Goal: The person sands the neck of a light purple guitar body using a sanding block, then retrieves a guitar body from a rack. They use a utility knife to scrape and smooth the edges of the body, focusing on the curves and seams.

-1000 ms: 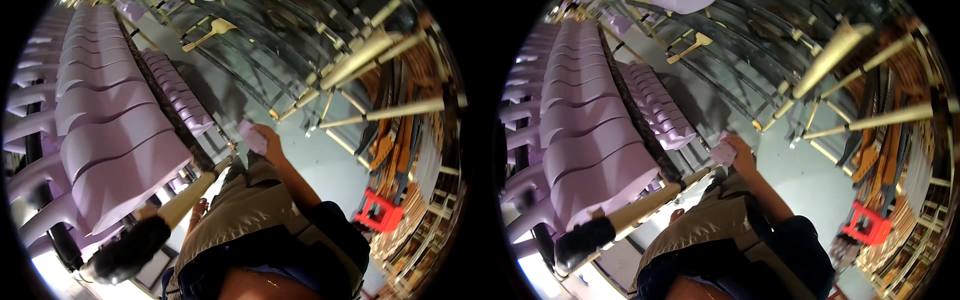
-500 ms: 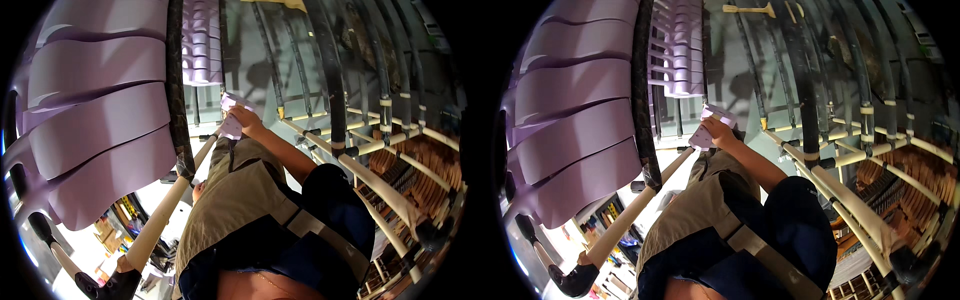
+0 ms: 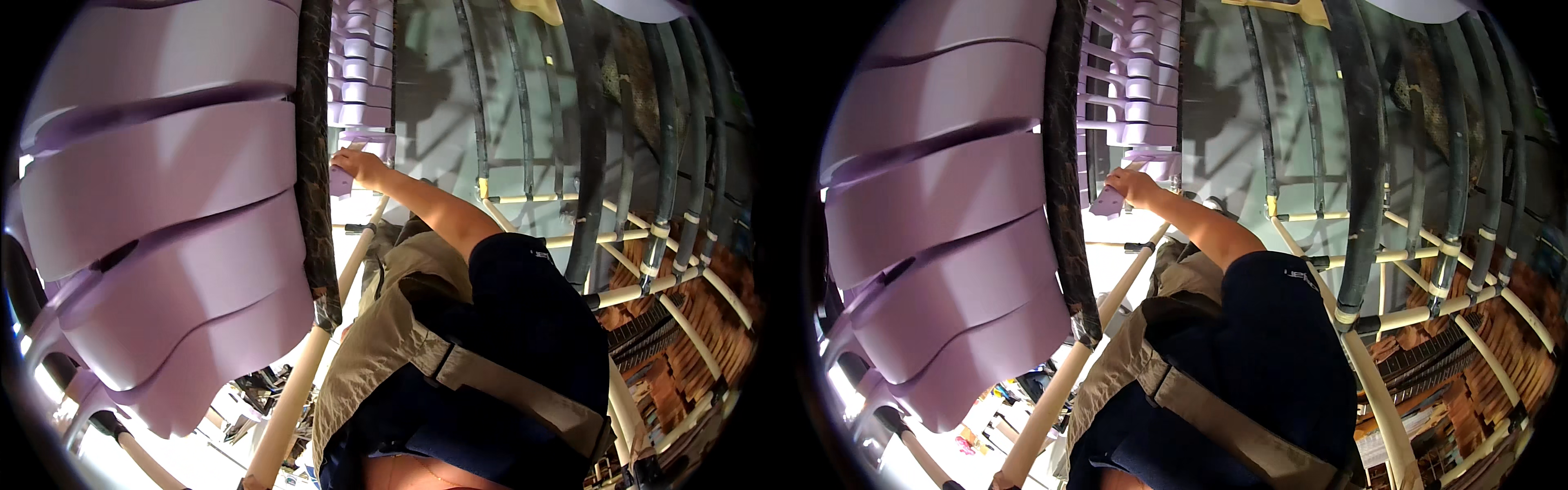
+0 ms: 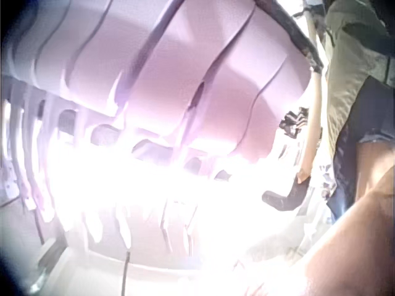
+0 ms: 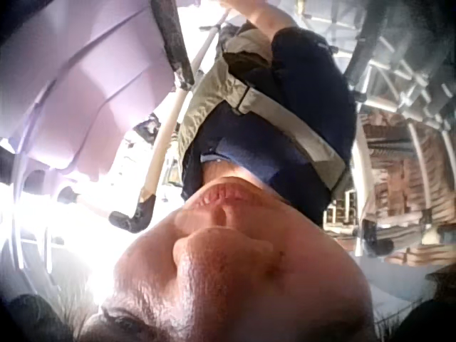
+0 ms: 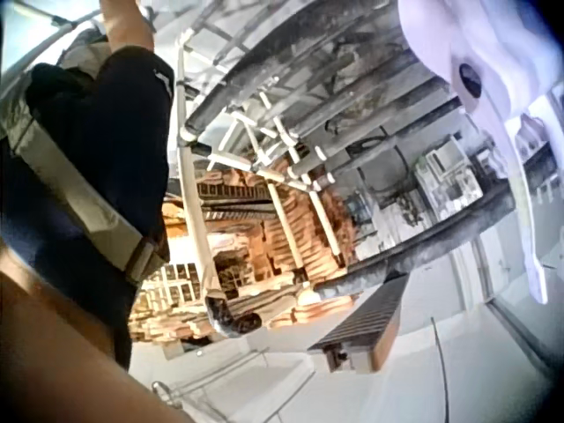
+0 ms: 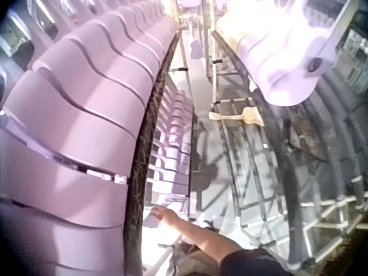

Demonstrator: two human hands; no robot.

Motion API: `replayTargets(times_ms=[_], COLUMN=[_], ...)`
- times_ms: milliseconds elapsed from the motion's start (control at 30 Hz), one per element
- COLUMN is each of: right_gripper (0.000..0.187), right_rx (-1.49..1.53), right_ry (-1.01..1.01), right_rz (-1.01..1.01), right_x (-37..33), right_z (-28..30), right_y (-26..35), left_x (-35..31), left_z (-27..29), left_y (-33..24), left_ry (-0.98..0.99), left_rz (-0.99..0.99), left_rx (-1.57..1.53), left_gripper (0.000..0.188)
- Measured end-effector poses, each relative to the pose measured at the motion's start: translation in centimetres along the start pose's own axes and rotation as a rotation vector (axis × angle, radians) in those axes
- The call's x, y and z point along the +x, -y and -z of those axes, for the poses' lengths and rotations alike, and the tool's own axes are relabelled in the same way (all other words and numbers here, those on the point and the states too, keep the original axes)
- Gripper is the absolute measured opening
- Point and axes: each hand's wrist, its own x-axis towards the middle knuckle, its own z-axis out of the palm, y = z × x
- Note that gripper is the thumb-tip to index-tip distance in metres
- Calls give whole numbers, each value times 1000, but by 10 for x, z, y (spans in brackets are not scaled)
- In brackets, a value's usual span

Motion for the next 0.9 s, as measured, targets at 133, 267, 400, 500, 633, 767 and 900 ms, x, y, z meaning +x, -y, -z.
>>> replayTargets(times_ms=[133, 267, 400, 500, 633, 767, 900], right_gripper=[26, 27, 33, 48, 72, 75, 54], right_rx=[-198, 23, 191, 373, 411, 401, 374], right_ry=[35, -102, -86, -198, -49, -110, -84], right_rz=[38, -294, -192, 91, 69, -394, -400], right_x=[46, 80, 134, 147, 126, 61, -38], right_z=[-9, -30, -90, -101, -61, -79, -103], right_y=[5, 9, -24, -17, -6, -12, -80], left_x=[-19, -35, -35, -34, -18, -9, 4], left_z=[-20, -36, -33, -31, -28, -48, -39], left_y=[12, 22, 18, 11, 0, 1, -19], left_ry=[33, 62, 85, 81, 64, 30, 2], left_rz=[45, 90, 91, 77, 43, 35, -46], left_rx=[-8, -39, -19, -17, -4, -49, -13], left_gripper=[29, 31, 32, 33, 35, 36, 38])
